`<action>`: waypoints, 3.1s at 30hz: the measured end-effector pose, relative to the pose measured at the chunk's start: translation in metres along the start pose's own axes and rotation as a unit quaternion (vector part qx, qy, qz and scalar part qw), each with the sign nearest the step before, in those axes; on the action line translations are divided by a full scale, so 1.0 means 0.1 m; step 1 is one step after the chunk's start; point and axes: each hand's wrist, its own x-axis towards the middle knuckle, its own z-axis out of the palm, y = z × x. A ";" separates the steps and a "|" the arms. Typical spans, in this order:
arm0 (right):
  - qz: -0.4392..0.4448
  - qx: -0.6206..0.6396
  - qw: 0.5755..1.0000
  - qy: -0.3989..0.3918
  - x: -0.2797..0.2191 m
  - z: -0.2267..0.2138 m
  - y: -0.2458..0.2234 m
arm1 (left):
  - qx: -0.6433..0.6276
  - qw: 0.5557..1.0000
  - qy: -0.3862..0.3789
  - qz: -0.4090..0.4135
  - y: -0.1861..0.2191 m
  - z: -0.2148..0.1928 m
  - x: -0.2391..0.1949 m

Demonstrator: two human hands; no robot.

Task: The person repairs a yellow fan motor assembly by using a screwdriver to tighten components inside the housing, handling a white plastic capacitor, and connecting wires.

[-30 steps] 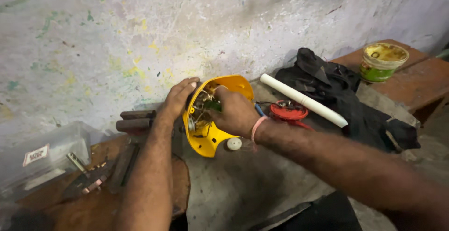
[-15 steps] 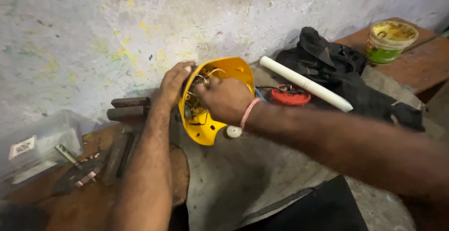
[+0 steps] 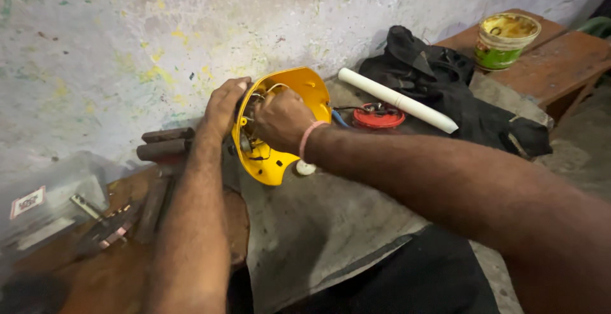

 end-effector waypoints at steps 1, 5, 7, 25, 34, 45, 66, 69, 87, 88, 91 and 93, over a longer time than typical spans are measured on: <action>0.007 0.001 1.000 0.011 0.04 0.00 -0.01 | -0.022 1.000 -0.002 -0.011 0.00 0.01 0.02; 0.027 0.026 0.999 0.008 0.04 0.04 0.01 | -0.032 0.999 -0.005 0.002 -0.03 -0.01 0.03; 0.044 0.068 0.997 -0.018 0.05 0.04 0.03 | -0.044 0.999 -0.001 0.021 -0.07 0.02 0.05; 0.160 0.235 0.954 -0.093 0.08 -0.09 0.06 | 0.037 0.999 0.013 0.003 0.07 0.04 0.02; 0.270 0.392 0.869 -0.135 -0.13 -0.25 0.16 | 0.303 0.946 0.098 -0.062 0.40 -0.03 -0.16; 0.371 0.448 0.811 0.058 -1.48 0.22 -0.43 | 0.498 0.862 0.097 -0.005 1.57 0.69 -0.76; 0.303 0.423 0.847 0.111 -1.10 0.45 -0.46 | 0.573 0.794 0.203 -0.001 1.25 0.47 -0.91; 0.301 0.422 0.846 0.126 -1.11 0.54 -0.45 | 0.570 0.796 0.204 0.012 1.22 0.46 -1.01; 0.311 0.468 0.820 0.108 -1.12 0.47 -0.46 | 0.518 0.813 0.252 0.086 0.99 0.43 -1.37; 0.310 0.467 0.821 0.110 -1.11 0.48 -0.46 | 0.513 0.815 0.253 0.090 1.00 0.43 -1.38; 0.293 0.459 0.832 0.101 -1.11 0.48 -0.46 | 0.522 0.811 0.250 0.088 1.00 0.42 -1.38; 0.261 0.448 0.852 0.075 -1.13 0.48 -0.43 | 0.523 0.811 0.248 0.091 1.00 0.42 -1.39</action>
